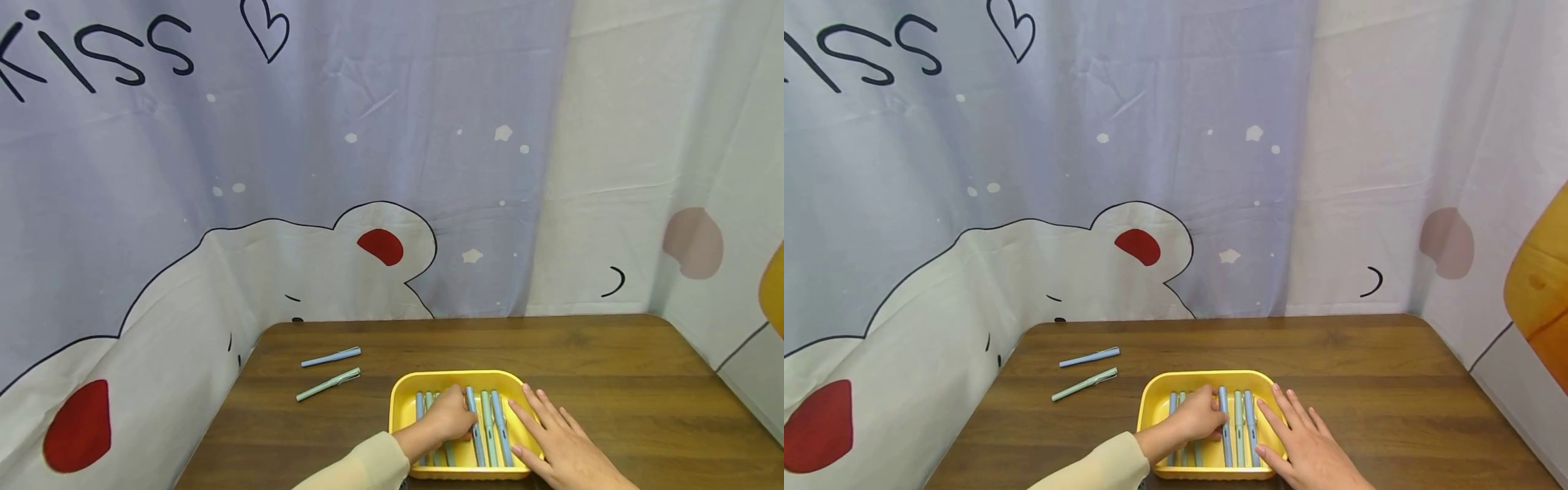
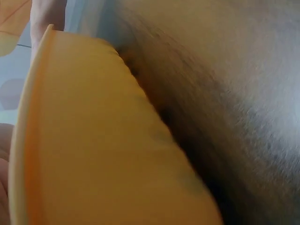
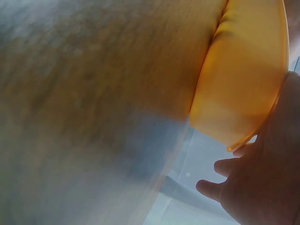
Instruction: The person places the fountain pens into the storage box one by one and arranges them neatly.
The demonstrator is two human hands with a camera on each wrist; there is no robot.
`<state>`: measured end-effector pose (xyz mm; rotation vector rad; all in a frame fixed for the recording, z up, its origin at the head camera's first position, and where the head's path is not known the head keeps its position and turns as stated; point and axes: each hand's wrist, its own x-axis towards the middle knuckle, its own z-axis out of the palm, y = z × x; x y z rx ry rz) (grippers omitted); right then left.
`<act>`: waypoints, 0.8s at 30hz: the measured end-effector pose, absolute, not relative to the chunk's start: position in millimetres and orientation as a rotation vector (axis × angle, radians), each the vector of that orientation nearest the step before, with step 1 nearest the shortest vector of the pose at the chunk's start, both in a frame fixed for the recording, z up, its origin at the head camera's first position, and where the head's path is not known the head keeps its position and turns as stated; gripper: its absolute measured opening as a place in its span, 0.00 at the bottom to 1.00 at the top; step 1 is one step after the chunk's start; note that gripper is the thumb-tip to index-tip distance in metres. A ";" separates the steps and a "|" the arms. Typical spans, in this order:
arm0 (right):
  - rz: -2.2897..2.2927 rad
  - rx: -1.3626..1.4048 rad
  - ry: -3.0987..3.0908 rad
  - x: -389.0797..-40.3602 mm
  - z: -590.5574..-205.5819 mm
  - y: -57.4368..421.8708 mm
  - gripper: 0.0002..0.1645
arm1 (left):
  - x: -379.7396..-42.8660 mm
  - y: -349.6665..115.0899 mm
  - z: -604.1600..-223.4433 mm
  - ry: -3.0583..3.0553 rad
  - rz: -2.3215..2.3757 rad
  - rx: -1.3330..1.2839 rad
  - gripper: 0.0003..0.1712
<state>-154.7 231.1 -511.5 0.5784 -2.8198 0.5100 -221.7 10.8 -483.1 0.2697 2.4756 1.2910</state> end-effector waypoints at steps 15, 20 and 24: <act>0.516 0.588 -2.846 -155.8 -509.6 230.5 0.39 | -216.0 -21.1 -462.1 2.519 1.137 0.433 0.25; 0.526 0.572 -2.862 -154.9 -509.1 230.3 0.39 | -215.8 -43.4 -452.0 2.527 1.209 0.468 0.26; 0.529 0.572 -2.855 -154.5 -509.7 230.6 0.39 | -216.0 -62.9 -445.1 2.578 1.208 0.526 0.27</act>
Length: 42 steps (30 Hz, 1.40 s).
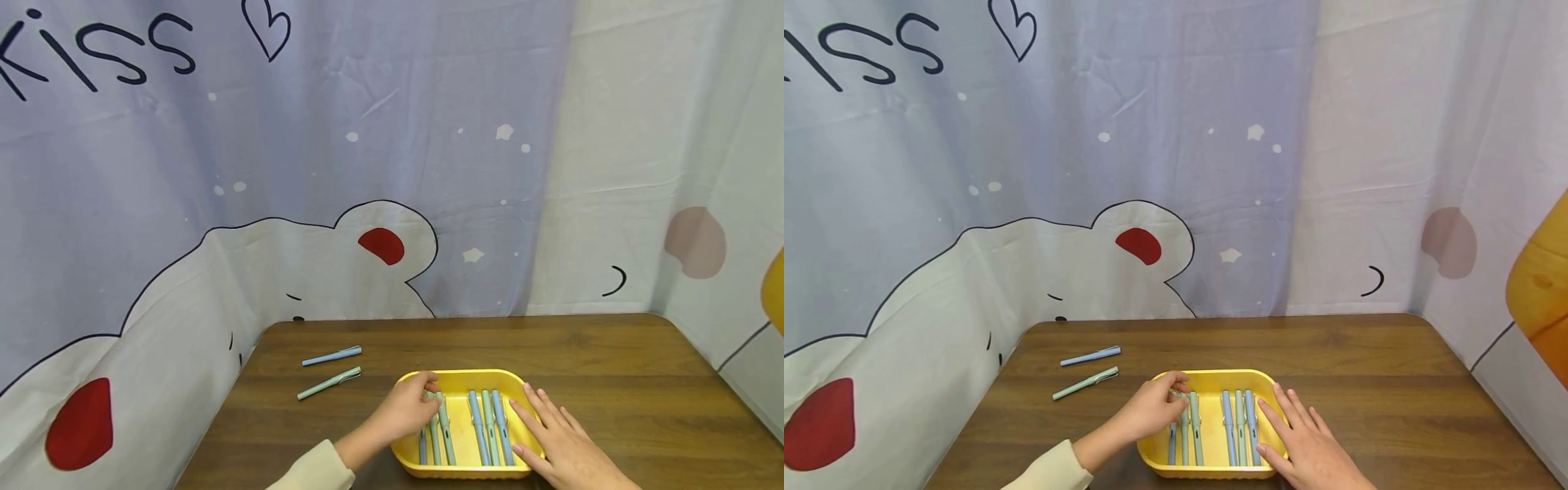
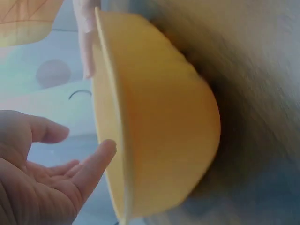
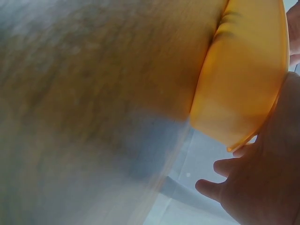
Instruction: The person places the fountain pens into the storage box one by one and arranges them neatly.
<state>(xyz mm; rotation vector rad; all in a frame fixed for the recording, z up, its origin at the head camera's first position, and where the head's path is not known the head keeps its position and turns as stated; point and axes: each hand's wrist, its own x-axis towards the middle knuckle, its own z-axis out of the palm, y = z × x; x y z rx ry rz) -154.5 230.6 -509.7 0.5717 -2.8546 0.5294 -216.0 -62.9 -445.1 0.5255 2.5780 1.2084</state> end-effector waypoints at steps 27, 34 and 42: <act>0.461 0.595 -2.794 -153.8 -511.7 229.7 0.38 | -247.7 -180.1 -459.0 3.010 0.935 0.709 0.31; 0.441 0.603 -2.770 -154.4 -515.2 230.3 0.39 | -258.2 -196.6 -469.5 3.062 0.838 0.656 0.32; 0.433 0.608 -2.760 -155.4 -516.5 230.9 0.39 | -272.1 -212.9 -481.5 3.155 0.735 0.653 0.30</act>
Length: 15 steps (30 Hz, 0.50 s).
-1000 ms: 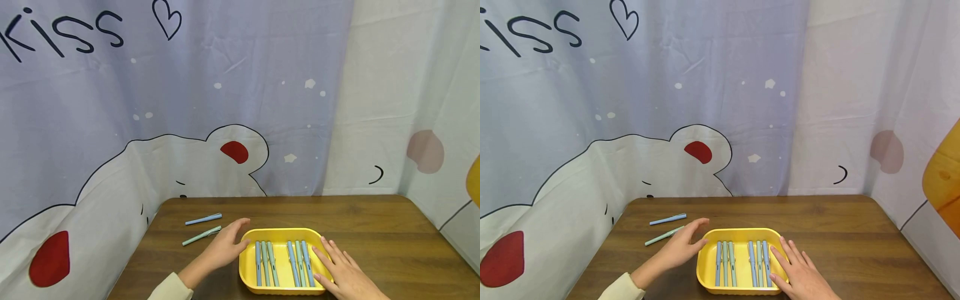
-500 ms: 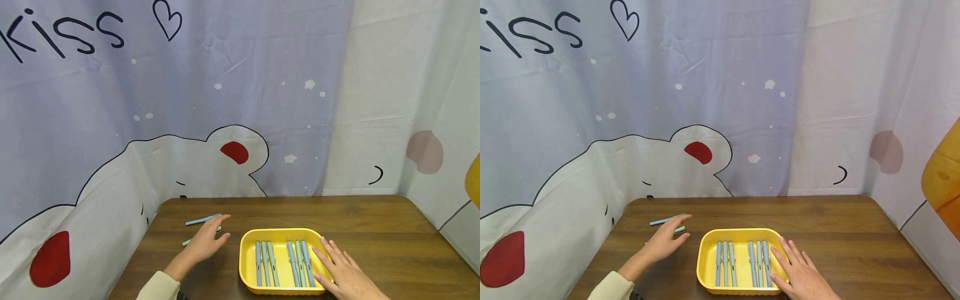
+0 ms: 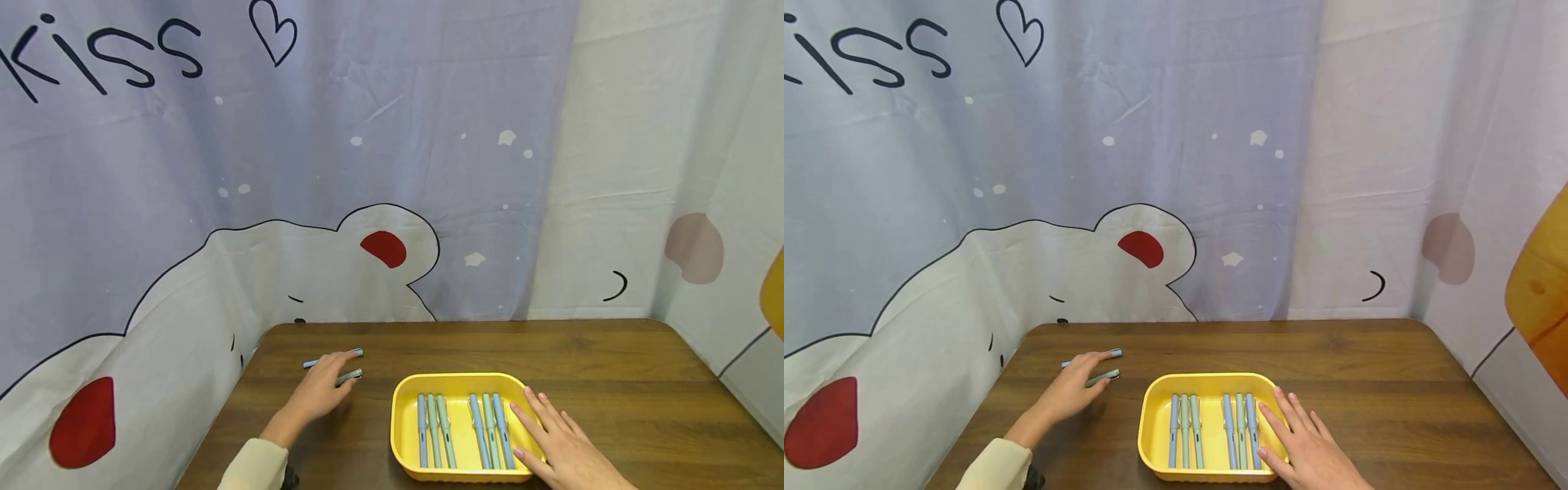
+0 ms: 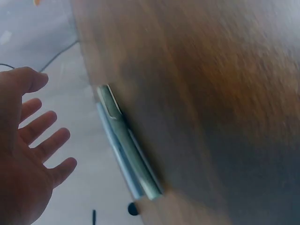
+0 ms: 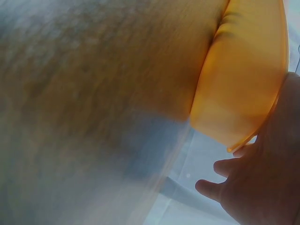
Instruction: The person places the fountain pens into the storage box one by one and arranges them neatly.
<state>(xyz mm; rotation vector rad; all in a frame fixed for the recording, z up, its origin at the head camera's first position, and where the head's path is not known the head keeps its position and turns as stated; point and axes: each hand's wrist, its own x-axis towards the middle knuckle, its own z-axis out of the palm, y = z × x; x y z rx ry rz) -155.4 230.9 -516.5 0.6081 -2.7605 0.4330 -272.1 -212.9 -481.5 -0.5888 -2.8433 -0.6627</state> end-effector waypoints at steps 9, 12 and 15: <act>0.456 0.598 -2.779 -155.7 -516.2 231.3 0.38 | -282.9 -222.2 -493.6 -2.901 -0.622 -0.538 0.29; 0.467 0.595 -2.788 -156.3 -516.1 231.3 0.39 | -285.8 -223.7 -499.9 -2.912 -0.607 -0.527 0.30; 0.465 0.595 -2.793 -156.5 -516.0 231.6 0.39 | -288.4 -224.5 -506.2 -2.918 -0.578 -0.519 0.30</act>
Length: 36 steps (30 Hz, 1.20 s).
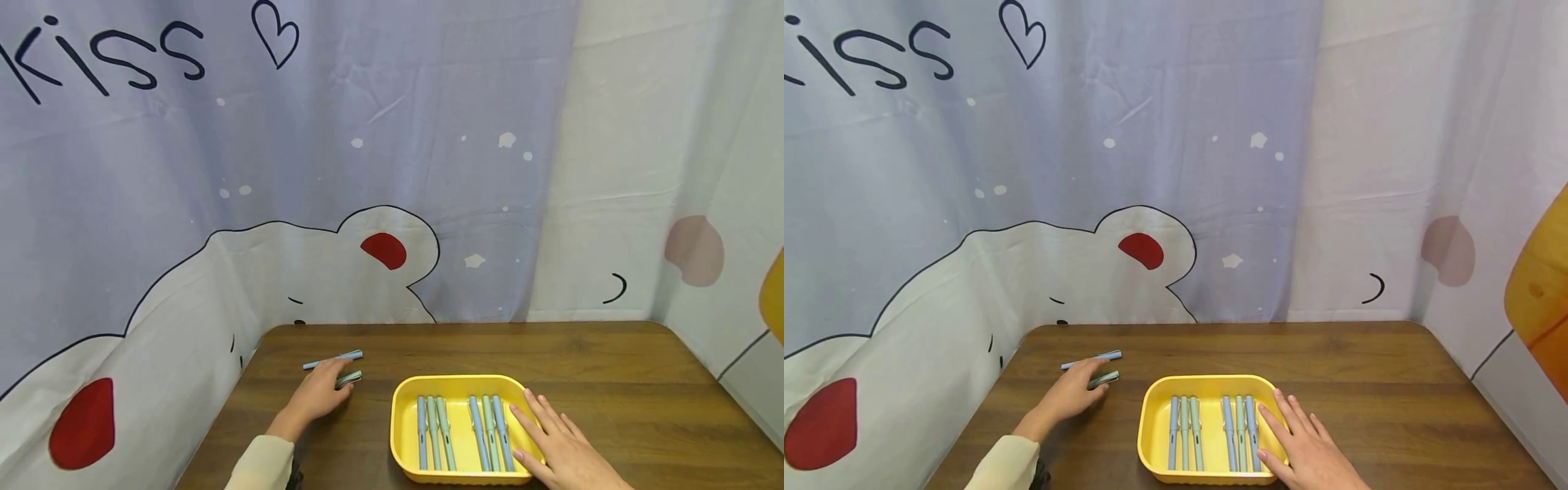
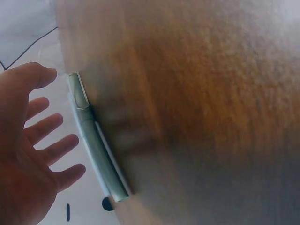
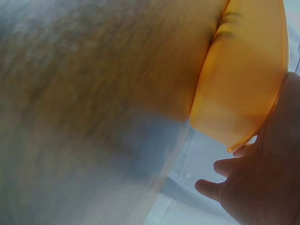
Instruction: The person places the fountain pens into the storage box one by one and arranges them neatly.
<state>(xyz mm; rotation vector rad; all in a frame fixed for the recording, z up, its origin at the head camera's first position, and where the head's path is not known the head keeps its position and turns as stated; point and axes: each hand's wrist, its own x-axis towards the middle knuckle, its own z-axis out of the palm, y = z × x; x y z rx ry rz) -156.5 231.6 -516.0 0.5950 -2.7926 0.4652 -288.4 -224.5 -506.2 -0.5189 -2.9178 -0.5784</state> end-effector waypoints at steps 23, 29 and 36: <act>0.516 0.587 -2.837 -156.3 -513.6 231.4 0.39 | -298.9 -220.1 -526.1 -3.002 -0.452 -0.379 0.27; 0.525 0.580 -2.854 -156.1 -513.0 231.4 0.39 | -294.6 -216.0 -525.0 -3.015 -0.392 -0.336 0.24; 0.544 0.575 -2.863 -156.1 -512.8 231.3 0.38 | -291.5 -213.8 -522.8 -2.934 -0.275 -0.374 0.17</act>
